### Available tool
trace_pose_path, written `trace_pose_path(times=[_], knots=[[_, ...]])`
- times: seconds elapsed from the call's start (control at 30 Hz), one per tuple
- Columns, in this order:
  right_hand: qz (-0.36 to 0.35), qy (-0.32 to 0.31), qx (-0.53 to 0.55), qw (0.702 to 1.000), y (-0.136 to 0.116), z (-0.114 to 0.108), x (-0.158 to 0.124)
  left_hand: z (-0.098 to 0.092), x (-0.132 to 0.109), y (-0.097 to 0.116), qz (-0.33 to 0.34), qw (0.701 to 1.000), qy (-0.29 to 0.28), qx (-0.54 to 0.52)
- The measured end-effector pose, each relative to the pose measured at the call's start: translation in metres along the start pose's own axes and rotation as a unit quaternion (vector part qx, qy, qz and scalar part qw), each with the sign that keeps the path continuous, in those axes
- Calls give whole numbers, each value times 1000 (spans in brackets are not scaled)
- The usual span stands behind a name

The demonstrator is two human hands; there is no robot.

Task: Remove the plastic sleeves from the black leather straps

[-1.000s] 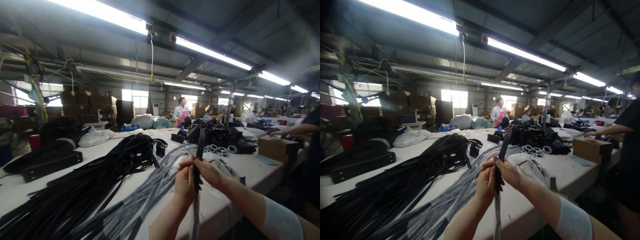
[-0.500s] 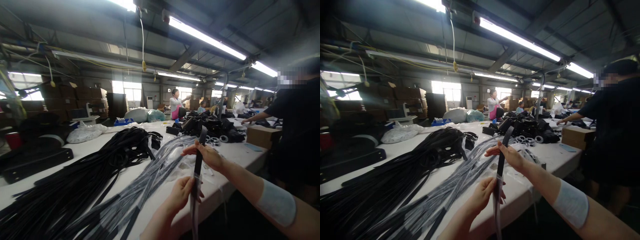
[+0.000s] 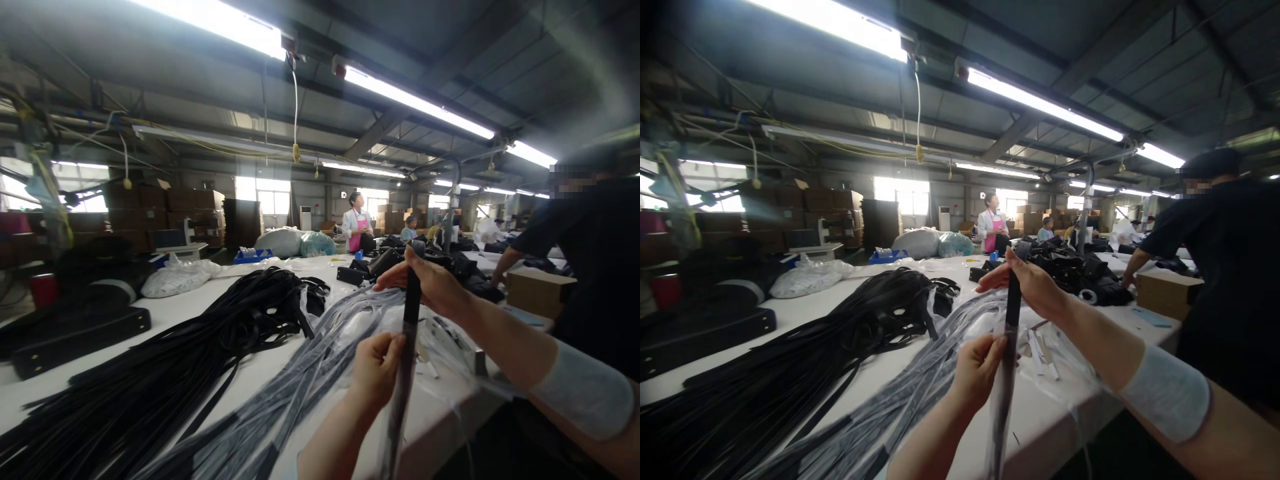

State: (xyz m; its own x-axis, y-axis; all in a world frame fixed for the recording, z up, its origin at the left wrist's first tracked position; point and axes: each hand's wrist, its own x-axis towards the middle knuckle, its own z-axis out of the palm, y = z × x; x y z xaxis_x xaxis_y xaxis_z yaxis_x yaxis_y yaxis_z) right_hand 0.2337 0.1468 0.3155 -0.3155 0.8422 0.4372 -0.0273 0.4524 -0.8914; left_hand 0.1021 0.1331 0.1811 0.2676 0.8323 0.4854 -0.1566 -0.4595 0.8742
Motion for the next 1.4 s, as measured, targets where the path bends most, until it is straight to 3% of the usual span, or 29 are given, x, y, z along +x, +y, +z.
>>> trace_pose_path(times=[0.13,0.23,0.33,0.5,0.7,0.97,1.13,1.4], knots=[[-18,-49,-64,997,-31,-3,18,1,30,28,26,998,12,-54],[4,-84,-119,989,-29,1,15,4,46,53,41,993,41,-107],[56,-86,-119,988,-19,0,9,6,50,63,59,990,66,-108],[-10,10,-10,1000,-15,-10,12,6,46,47,23,996,48,-69],[58,-41,-49,996,-1,-2,4,2,47,48,59,995,74,-25],[37,1,8,999,-1,-2,5,0,43,46,45,996,70,5],[34,-12,-59,998,10,1,0,-2,44,45,70,993,92,39],[-15,-24,-162,986,30,-5,-4,3,43,32,20,995,92,-37]])
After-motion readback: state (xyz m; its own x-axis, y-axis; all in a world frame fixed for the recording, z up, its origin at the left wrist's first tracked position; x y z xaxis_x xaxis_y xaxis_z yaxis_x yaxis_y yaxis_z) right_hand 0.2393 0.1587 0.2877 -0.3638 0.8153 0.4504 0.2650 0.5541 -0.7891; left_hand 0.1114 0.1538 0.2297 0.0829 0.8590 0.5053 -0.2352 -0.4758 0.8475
